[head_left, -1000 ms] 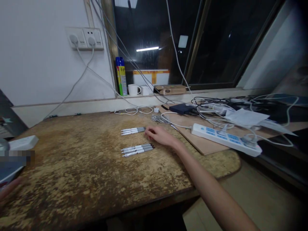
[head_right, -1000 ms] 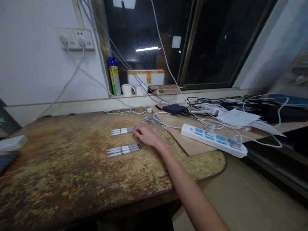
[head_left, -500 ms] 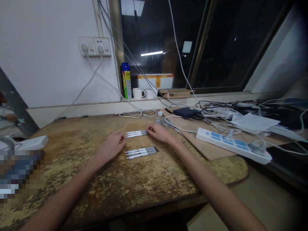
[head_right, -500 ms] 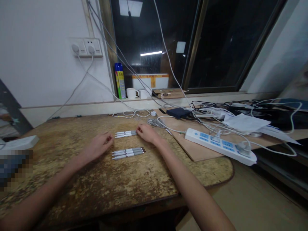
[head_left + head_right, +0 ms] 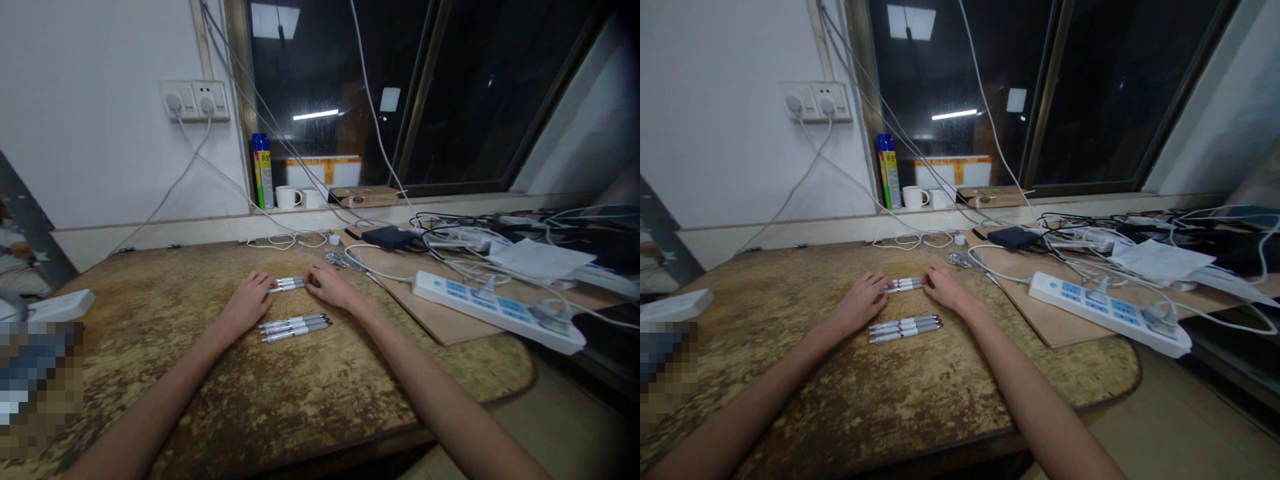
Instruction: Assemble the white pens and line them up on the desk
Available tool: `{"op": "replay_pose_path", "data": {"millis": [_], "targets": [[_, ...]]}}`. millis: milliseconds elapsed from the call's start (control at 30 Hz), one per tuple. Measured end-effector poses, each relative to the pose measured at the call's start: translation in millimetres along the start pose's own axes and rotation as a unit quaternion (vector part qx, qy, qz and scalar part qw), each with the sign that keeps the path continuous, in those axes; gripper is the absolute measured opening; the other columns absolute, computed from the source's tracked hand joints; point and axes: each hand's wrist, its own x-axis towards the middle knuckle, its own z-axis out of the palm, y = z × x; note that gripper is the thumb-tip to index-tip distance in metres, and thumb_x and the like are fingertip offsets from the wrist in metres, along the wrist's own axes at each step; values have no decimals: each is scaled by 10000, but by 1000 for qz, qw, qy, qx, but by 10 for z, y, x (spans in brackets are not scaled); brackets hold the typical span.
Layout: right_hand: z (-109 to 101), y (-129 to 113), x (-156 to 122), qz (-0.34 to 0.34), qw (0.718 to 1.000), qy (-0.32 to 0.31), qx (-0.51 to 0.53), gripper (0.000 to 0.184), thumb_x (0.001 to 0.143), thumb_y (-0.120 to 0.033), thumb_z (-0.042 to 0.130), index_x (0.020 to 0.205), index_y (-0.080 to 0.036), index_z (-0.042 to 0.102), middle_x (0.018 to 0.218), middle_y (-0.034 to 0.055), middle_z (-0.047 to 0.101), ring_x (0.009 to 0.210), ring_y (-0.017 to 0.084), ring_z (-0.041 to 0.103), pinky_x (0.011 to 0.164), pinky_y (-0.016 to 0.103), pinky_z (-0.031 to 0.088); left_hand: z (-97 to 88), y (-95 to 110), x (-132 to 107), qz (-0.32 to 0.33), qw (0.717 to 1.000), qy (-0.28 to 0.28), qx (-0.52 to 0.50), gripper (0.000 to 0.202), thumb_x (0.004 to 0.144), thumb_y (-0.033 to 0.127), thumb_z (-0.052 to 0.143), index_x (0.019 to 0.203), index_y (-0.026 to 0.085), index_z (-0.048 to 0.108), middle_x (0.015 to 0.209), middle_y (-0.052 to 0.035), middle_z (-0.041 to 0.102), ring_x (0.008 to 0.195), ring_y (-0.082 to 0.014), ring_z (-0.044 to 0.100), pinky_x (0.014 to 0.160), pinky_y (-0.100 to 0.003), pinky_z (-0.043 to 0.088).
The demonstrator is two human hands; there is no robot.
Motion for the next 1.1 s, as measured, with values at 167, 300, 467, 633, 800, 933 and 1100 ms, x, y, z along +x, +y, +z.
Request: {"op": "replay_pose_path", "data": {"millis": [167,300,467,633,800,933,1100], "targets": [[-1,-10,-7,-14,1000,-18,-8,75,907,-169,630,956,-141,679,998,89,659,986,207,573,911,310,420,9,-6,-27,13,1000,-13,8,188,975,172,480,1088,191,629,1090,-85,636,1061,-249,515,953,-379,411],[-23,-28,-39,-42,999,-20,3,139,954,-236,604,961,-134,699,995,99,664,990,212,570,921,326,413,-1,51,-41,14,999,-7,33,208,1022,239,442,1120,202,622,1107,-83,633,1069,-255,511,932,-395,394],[-45,-98,-89,-44,996,-1,80,181,986,-269,562,988,-131,679,984,88,664,934,190,576,874,304,427,-55,129,-17,34,998,6,45,248,1052,260,392,1139,183,612,1148,-96,607,1081,-250,511,951,-388,404],[-70,-216,-137,-60,996,-1,65,208,948,-242,615,1132,-145,614,1047,92,681,970,204,602,868,306,449,-117,133,3,37,999,3,40,286,1068,271,363,1209,182,596,1133,-88,627,1065,-237,544,967,-372,416],[-48,-281,-133,-58,996,-14,-72,192,1012,-160,472,1119,-163,632,1124,125,701,1042,223,617,947,343,435,-175,187,-12,34,996,3,87,266,1065,280,391,1251,194,560,1098,-90,673,1061,-256,572,936,-381,405],[-25,-313,-144,-44,991,-15,-123,222,1023,-156,440,1143,-147,626,1163,149,700,1074,243,624,973,360,429,-254,307,-18,28,992,14,125,230,1062,239,367,1184,180,554,1118,-105,671,1062,-264,578,905,-384,399],[-34,-417,-164,-20,987,-43,-156,258,1003,-145,444,1208,-134,601,1085,172,724,1026,276,657,897,356,442,-323,441,-21,6,981,17,192,227,968,92,427,1132,161,568,1113,-130,677,1064,-296,587,885,-423,406]]}}
